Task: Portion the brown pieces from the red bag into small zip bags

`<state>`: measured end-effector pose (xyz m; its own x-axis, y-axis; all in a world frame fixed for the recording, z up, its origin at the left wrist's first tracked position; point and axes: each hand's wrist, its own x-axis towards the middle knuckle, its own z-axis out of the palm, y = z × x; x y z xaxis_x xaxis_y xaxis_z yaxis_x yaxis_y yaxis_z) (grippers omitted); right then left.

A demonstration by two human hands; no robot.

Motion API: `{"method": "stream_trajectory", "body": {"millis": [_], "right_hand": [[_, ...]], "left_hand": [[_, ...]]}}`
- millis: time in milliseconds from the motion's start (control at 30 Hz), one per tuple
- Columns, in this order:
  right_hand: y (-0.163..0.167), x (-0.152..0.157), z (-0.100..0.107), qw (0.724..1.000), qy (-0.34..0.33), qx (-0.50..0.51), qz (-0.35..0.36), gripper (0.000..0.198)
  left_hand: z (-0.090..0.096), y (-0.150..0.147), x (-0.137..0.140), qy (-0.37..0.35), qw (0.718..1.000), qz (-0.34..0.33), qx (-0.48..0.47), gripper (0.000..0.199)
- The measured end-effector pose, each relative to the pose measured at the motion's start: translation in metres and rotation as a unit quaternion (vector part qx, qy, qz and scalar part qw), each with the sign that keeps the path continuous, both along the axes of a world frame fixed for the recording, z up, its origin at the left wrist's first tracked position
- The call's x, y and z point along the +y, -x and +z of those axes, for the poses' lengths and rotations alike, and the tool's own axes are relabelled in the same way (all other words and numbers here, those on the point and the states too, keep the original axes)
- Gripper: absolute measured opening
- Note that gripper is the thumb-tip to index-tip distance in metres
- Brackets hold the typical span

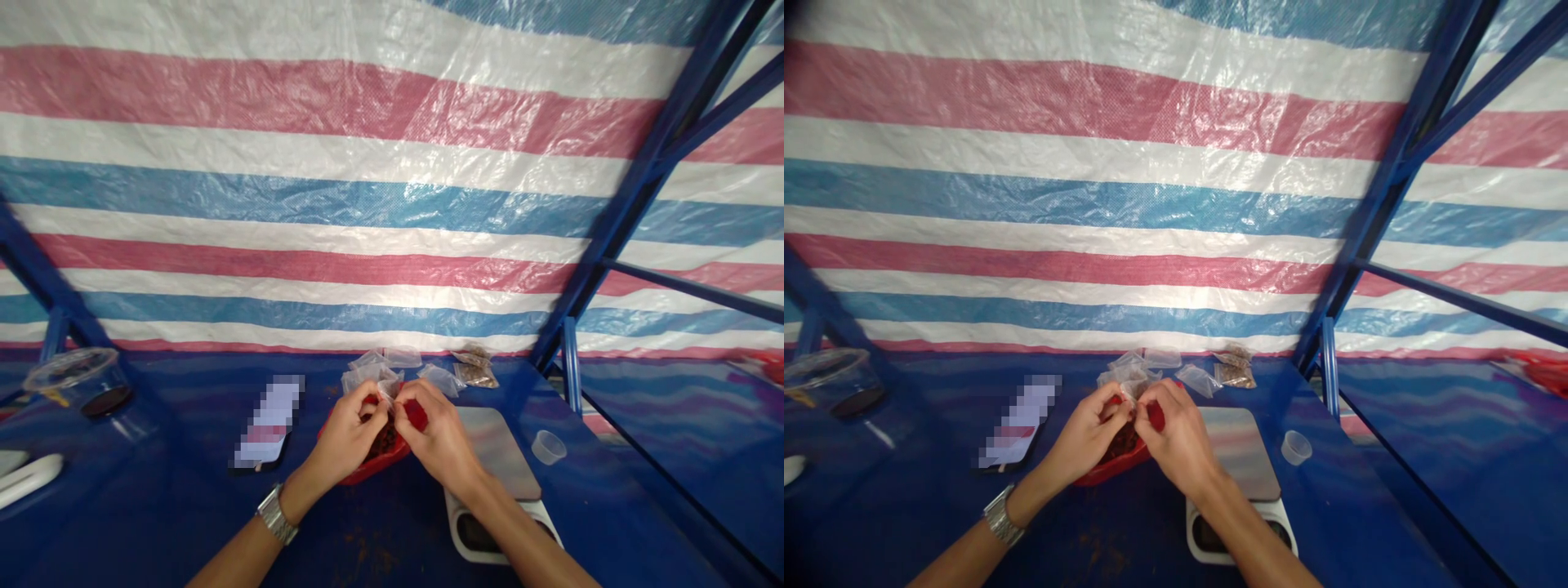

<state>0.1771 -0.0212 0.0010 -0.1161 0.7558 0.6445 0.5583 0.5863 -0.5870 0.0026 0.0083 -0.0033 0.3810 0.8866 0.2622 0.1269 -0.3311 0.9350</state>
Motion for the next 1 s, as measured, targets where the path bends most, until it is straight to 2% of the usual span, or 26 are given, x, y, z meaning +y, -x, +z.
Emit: {"method": "stream_trajectory", "body": {"millis": [133, 200, 267, 333, 467, 533, 567, 667, 800, 900, 1000], "right_hand": [[-0.002, 0.001, -0.003, 0.996, -0.036, -0.004, -0.081, 0.01], [-0.003, 0.002, -0.004, 0.994, -0.046, -0.025, -0.099, 0.008], [-0.004, 0.002, -0.005, 0.991, -0.056, -0.064, -0.102, 0.008], [-0.004, 0.002, -0.005, 0.987, -0.07, -0.104, -0.099, 0.01], [-0.004, 0.002, -0.003, 0.98, -0.097, -0.163, -0.065, 0.014], [-0.004, 0.002, -0.001, 0.976, -0.102, -0.187, -0.044, 0.018], [-0.004, 0.002, 0.0, 0.975, -0.103, -0.196, -0.034, 0.019], [-0.006, 0.002, 0.001, 0.973, -0.098, -0.205, -0.029, 0.02], [-0.009, 0.002, -0.001, 0.981, -0.068, -0.162, -0.081, 0.028], [-0.01, 0.003, -0.004, 0.986, -0.038, -0.116, -0.113, 0.046], [-0.009, 0.004, -0.006, 0.991, -0.016, -0.078, -0.106, 0.041]], "left_hand": [[-0.002, 0.002, 0.0, -0.048, 0.997, 0.042, 0.047, 0.011], [-0.003, 0.003, 0.002, -0.047, 0.997, 0.048, 0.048, 0.011], [-0.003, 0.004, 0.005, -0.008, 1.0, 0.027, 0.007, 0.015], [0.0, 0.003, 0.006, 0.065, 0.995, -0.008, -0.076, 0.019], [0.011, 0.001, 0.006, 0.207, 0.943, -0.034, -0.26, 0.032], [0.014, 0.001, 0.006, 0.234, 0.924, -0.018, -0.302, 0.037], [0.014, 0.001, 0.006, 0.234, 0.924, -0.006, -0.302, 0.039], [0.009, 0.003, 0.008, 0.183, 0.949, 0.019, -0.255, 0.049], [-0.002, 0.003, 0.009, 0.038, 0.987, 0.003, -0.154, 0.045], [-0.011, 0.0, 0.008, -0.047, 0.997, -0.003, -0.061, 0.042], [-0.017, 0.001, 0.007, -0.072, 0.997, -0.017, -0.003, 0.057]]}}
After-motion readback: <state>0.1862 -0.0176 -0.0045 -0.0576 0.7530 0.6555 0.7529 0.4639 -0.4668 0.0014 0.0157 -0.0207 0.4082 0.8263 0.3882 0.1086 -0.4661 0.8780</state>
